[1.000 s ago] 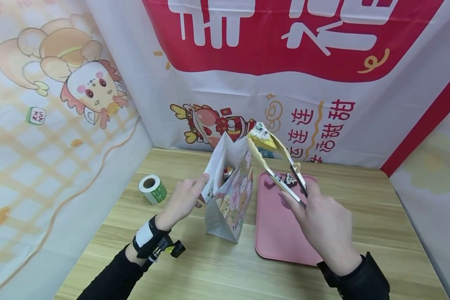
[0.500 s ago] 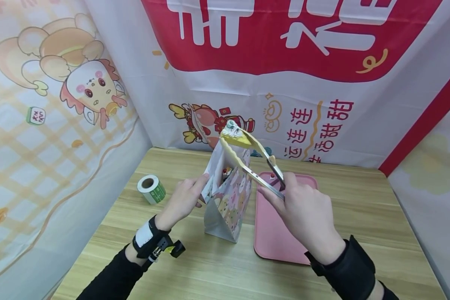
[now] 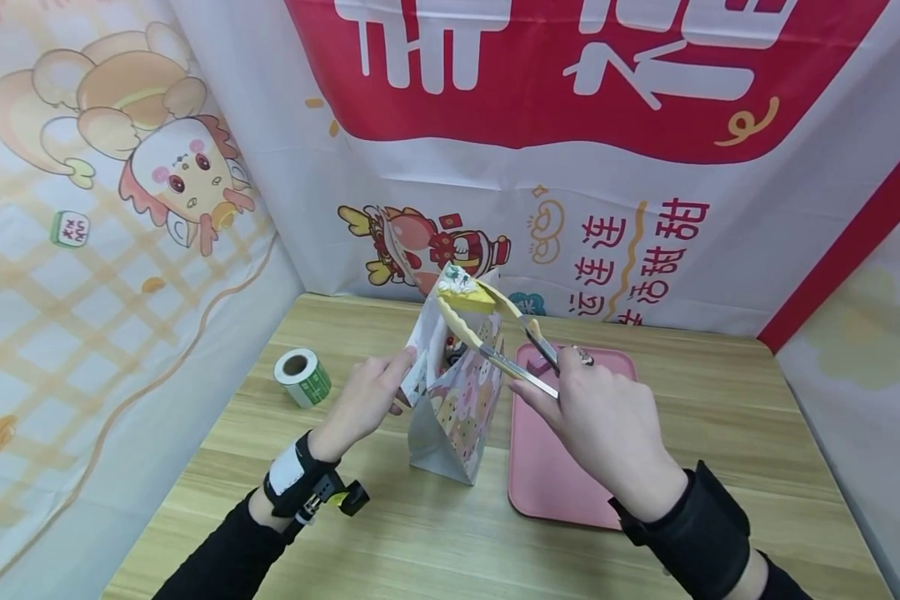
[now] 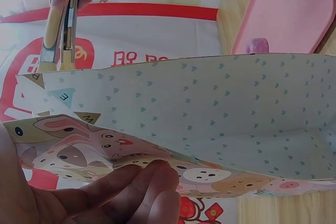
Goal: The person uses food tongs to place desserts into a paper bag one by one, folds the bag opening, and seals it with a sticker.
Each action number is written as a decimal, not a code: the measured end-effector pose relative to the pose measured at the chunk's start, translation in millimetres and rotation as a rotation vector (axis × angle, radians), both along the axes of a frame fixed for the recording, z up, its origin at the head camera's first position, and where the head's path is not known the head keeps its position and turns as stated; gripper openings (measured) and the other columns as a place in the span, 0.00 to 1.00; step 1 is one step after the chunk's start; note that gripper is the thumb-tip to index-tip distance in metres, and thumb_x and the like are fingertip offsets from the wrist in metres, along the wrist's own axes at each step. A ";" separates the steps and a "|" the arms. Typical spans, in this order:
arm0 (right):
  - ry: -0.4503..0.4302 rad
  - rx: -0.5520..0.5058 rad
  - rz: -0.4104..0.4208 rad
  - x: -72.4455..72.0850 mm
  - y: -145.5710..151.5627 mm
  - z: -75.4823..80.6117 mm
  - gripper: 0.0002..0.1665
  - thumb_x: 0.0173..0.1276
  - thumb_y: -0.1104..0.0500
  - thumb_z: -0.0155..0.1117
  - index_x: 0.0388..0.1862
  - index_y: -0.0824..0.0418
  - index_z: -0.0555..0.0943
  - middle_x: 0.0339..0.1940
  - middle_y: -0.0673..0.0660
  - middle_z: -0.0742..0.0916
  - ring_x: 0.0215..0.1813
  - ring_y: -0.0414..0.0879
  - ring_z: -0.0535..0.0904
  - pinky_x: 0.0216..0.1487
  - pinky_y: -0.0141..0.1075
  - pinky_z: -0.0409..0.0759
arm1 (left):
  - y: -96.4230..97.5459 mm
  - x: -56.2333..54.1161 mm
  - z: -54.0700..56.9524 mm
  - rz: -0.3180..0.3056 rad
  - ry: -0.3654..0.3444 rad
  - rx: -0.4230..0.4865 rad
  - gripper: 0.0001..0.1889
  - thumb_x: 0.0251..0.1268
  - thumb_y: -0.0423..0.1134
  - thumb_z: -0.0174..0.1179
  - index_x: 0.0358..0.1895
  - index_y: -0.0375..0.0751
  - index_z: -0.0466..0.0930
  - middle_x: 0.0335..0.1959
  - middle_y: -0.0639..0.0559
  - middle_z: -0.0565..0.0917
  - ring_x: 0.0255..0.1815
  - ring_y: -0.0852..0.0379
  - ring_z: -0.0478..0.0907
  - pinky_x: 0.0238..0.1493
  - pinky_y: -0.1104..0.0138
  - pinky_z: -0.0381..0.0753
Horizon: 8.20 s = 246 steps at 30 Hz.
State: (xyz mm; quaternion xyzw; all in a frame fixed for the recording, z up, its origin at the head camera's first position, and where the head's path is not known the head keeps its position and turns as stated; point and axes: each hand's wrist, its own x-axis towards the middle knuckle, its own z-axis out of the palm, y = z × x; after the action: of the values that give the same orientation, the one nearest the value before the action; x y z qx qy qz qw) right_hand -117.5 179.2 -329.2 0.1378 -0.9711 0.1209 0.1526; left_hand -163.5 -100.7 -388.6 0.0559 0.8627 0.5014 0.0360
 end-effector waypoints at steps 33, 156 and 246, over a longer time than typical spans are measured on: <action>-0.179 0.061 -0.015 -0.2 6.8 24.2 0.43 0.59 0.21 0.54 0.28 0.62 0.71 0.12 0.52 0.69 0.13 0.45 0.65 0.13 0.37 0.61 | 1.7 0.3 0.8 0.000 0.009 -0.038 0.33 0.75 0.65 0.37 0.33 0.43 0.84 0.21 0.51 0.81 0.24 0.42 0.80 0.21 0.61 0.76; -0.328 -0.131 -0.389 26.1 79.7 -198.4 0.32 0.70 0.38 0.59 0.20 0.63 0.69 0.13 0.56 0.73 0.15 0.50 0.70 0.14 0.43 0.63 | 2.2 -0.9 -3.0 -0.015 -0.025 -0.004 0.36 0.75 0.65 0.38 0.49 0.35 0.84 0.27 0.49 0.83 0.26 0.53 0.80 0.25 0.61 0.80; 0.236 -0.267 -0.095 13.0 29.8 -56.6 0.27 0.60 0.42 0.73 0.24 0.56 0.67 0.13 0.46 0.61 0.13 0.40 0.54 0.15 0.35 0.49 | -0.2 -1.6 -3.2 -0.005 -0.016 -0.020 0.34 0.77 0.61 0.35 0.54 0.34 0.80 0.31 0.46 0.83 0.24 0.53 0.81 0.23 0.60 0.81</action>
State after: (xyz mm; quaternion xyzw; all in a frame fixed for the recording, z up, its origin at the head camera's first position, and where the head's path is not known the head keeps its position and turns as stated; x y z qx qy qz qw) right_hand -104.5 209.0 -385.8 0.0835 -0.9273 0.2244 0.2877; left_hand -165.1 -100.9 -391.8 0.0538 0.8672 0.4930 0.0448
